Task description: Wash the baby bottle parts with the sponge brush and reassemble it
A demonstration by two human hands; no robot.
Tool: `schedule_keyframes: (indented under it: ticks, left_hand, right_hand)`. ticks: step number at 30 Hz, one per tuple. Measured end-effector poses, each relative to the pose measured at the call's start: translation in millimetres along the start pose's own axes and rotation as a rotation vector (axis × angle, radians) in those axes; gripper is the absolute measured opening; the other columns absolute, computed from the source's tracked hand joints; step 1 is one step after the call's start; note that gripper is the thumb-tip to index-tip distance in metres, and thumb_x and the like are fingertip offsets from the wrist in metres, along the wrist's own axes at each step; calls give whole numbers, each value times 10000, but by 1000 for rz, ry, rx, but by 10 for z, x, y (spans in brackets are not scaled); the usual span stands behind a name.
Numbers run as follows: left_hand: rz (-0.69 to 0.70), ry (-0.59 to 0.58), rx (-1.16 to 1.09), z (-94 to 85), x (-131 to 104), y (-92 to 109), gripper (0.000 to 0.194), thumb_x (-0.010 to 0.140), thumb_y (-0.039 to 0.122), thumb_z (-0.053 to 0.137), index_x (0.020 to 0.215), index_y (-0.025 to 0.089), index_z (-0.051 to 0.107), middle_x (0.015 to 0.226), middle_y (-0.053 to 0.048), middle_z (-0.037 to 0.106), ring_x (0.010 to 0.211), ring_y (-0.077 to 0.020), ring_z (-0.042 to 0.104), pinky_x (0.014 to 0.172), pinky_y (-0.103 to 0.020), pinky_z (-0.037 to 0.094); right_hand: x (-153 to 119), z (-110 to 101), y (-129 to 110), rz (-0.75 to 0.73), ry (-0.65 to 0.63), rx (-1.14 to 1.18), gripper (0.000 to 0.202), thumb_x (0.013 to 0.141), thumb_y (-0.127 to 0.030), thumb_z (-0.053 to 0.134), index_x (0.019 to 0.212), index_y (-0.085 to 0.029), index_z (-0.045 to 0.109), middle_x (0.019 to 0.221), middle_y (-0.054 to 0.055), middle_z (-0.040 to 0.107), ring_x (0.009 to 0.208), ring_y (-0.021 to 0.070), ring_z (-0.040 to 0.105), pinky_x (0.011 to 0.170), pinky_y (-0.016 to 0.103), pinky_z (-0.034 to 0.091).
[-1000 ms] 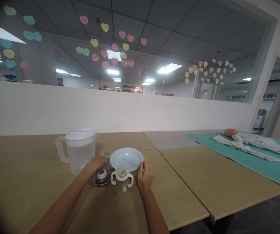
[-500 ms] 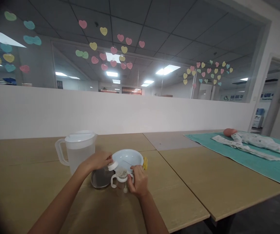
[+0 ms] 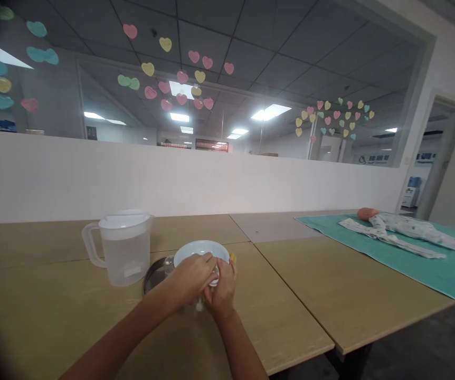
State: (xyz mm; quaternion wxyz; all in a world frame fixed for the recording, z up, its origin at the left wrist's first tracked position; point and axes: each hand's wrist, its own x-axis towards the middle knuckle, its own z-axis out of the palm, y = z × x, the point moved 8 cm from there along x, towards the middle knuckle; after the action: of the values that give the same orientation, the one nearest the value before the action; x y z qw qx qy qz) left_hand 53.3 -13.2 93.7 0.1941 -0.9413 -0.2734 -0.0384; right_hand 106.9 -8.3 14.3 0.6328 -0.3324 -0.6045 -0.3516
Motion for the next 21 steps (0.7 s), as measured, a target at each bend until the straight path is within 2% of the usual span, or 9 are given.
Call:
schedule_keyframes:
  ticks: [2,4,8,11,15,17,21]
  left_hand:
    - [44,3,31,46,15,64,123,816,78,537,844,147,635,921,-97,634,876,-239,590,639,-292,435]
    - [71,31,1,37,3,76,143,866,119,486,837,156,621,906,-85,632,843,-219,590,631,-287,424]
    - [42,95,-201,-106,-65,-10,240,945,218,382,829,172,586,873,-47,638,778,-173,587,659,-265,406]
    - [88,137,-373,-231,-110,-45,268,961,288,366,854,177,585,853,-22,641,791,-160,586,707,-254,400]
    - [108,138,-502,-267,-129,-98,299,961,355,365,885,191,603,864,-12,649,821,-151,588,760,-240,403]
    - [98,133,-471,-257,-132,-76,302,961,354,361,876,188,598,865,-15,648,819,-155,589,755,-244,406]
    - [52,61,-248,-197,-138,61,273,944,270,373,829,175,600,859,-47,650,791,-184,604,681,-269,413]
  right_hand:
    - [-19,-21,55,11,42,17,498,904,-347,413,1343,-133,314,1030,129,562,962,249,565,889,537,443]
    - [-34,-43,92,-4,65,36,485,905,-330,434,1337,-142,318,1012,115,556,957,242,561,877,521,456]
    - [-79,-83,130,-43,96,43,527,898,-320,465,1359,-141,284,1038,125,542,1003,255,543,859,530,470]
    - [-120,-107,174,-12,138,8,527,901,-338,455,1356,-149,267,1056,139,532,1048,279,528,837,555,477]
    - [-130,-99,202,13,152,-37,498,909,-368,429,1342,-183,267,1063,138,530,1009,270,549,777,522,511]
    - [-109,-94,181,-16,150,-33,513,907,-368,440,1352,-179,267,1052,133,539,954,248,566,767,489,513]
    - [-56,-103,93,-87,166,-21,497,933,-358,394,1372,-160,269,1037,131,570,908,229,575,770,455,486]
